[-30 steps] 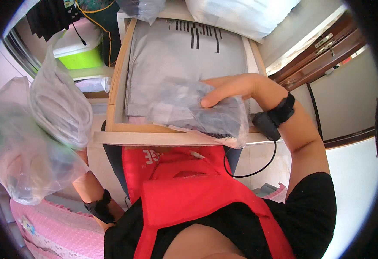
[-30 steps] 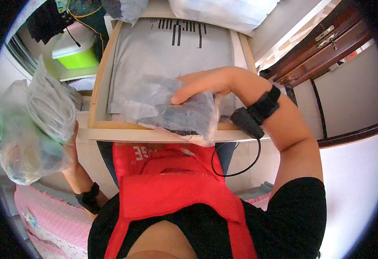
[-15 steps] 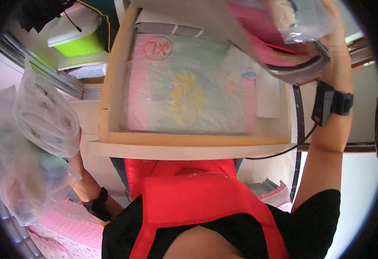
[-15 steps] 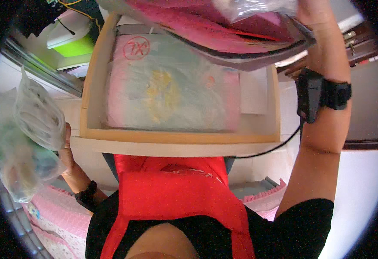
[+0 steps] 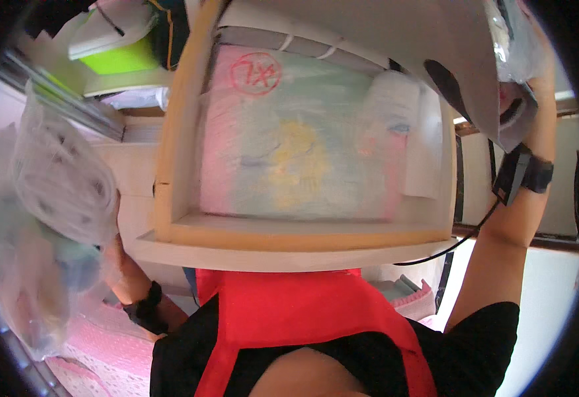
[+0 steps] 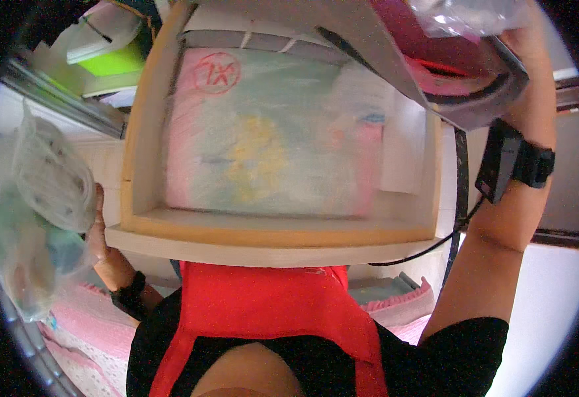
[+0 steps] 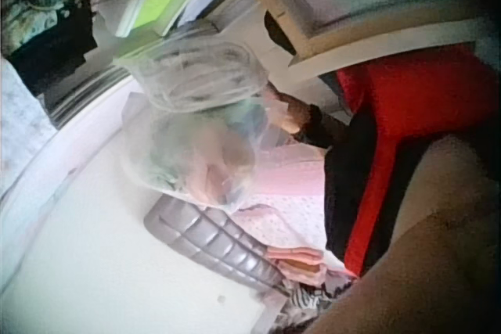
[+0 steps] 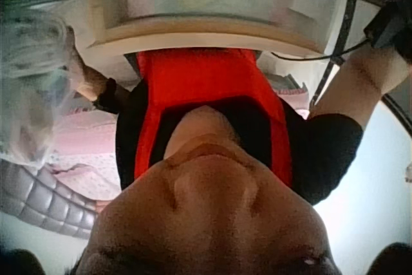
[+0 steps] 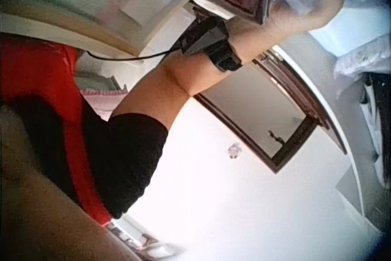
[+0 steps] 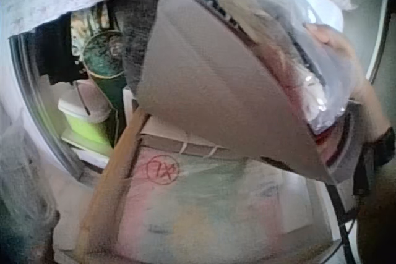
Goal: The person opens a wardrobe door, pulls out and rearranges items in drawers including clothes and packaged items, and uncurls a bag to retrieve a book and other small objects before placing them into a separate white bag.
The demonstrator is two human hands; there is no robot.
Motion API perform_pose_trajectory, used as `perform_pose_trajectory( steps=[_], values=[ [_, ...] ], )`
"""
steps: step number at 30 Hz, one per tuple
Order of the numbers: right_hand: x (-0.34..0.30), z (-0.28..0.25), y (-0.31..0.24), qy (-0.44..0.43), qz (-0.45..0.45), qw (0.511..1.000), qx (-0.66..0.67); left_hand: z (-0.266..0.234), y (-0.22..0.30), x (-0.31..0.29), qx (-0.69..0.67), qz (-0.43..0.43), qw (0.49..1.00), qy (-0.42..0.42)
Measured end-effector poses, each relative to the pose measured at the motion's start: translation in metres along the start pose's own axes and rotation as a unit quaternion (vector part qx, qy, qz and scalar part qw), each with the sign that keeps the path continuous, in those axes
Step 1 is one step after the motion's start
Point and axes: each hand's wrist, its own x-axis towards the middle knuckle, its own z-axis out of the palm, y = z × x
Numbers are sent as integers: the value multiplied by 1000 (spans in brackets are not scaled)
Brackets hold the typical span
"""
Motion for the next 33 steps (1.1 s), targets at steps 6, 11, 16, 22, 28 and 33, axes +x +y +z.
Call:
perform_pose_trajectory(
  steps=[6,11,16,22,28,33],
  values=[
    [20,-45,33,102,100,989,-28,-4,-1,-16,11,4,1000,27],
    [-6,3,9,39,115,988,97,5,4,-26,16,21,999,22],
    [4,1,16,-127,97,970,183,4,5,-30,10,23,999,27],
    [24,-43,54,-129,58,988,63,14,6,-50,9,37,998,42],
    [-11,-14,52,-224,299,919,128,9,7,-70,-2,65,996,56],
    [-49,39,17,-332,308,888,85,12,10,-79,-9,83,995,56]
  ],
)
